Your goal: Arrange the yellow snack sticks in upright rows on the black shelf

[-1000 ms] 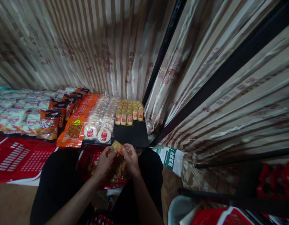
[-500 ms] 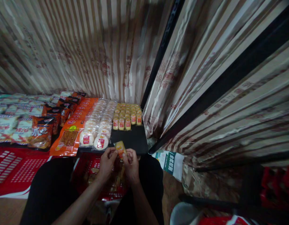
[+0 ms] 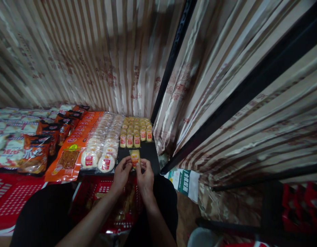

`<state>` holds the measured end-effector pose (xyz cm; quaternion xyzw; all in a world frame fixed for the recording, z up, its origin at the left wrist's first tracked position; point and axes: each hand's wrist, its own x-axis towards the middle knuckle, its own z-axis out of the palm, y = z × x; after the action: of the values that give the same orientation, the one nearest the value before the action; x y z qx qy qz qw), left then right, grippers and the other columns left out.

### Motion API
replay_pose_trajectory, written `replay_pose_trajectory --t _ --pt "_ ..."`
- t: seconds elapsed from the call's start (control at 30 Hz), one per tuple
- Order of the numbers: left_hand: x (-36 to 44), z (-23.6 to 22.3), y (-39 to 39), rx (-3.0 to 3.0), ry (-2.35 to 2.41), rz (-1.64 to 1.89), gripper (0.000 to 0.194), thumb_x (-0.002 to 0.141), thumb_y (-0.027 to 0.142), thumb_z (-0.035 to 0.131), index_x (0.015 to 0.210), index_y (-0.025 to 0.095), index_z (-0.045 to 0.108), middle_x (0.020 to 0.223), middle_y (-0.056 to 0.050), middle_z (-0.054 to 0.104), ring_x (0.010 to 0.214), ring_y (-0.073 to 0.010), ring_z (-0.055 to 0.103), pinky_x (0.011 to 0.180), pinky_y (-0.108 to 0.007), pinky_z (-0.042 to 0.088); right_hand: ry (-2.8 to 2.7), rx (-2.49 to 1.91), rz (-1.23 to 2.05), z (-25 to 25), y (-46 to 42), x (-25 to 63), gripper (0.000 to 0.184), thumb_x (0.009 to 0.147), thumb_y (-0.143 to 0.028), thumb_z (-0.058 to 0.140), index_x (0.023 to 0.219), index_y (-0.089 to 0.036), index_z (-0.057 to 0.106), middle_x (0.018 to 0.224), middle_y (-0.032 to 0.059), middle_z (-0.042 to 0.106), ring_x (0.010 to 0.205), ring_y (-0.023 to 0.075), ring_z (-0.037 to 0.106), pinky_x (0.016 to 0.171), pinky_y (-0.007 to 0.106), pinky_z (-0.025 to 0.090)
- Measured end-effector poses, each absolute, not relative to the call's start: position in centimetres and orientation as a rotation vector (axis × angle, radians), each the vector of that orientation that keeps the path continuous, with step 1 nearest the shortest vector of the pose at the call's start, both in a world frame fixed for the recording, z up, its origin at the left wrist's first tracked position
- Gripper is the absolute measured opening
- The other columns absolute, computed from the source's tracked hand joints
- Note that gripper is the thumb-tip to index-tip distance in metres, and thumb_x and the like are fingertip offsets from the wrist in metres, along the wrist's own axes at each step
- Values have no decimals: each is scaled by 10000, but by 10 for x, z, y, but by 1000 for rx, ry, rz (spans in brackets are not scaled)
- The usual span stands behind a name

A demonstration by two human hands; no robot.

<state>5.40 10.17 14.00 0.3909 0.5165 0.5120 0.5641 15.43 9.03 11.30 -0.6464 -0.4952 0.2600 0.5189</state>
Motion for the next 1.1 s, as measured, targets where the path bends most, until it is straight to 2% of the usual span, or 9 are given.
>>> replay_pose_trajectory --t 0.23,0.47,0.83,1.1 --pt "71 136 129 950 1232 1154 377 696 246 546 1058 146 586 1053 -96 646 928 -192 607 698 -267 503 -1188 -1659 463 114 120 165 202 798 -346 472 896 -192 560 865 59 639 832 185 588 775 317 458" --pt "92 128 158 1018 1264 1152 409 730 159 517 1136 159 569 1119 -98 621 1006 -183 586 842 -300 481 -1140 -1742 426 116 148 175 218 796 -340 451 909 -186 558 899 74 640 854 198 589 754 310 447" --pt "113 119 177 1139 1260 1149 307 774 205 505 1066 181 595 1071 -70 649 955 -166 600 895 -307 447 -1048 -1758 486 108 180 191 228 790 -350 445 881 -168 548 875 96 649 820 207 610 753 316 452" --pt "118 126 183 1268 1374 1141 278 753 185 504 1005 171 621 1082 -79 612 1018 -171 553 941 -311 407 -1021 -1686 475 97 194 193 253 786 -385 440 862 -172 554 847 80 645 772 185 604 715 299 456"
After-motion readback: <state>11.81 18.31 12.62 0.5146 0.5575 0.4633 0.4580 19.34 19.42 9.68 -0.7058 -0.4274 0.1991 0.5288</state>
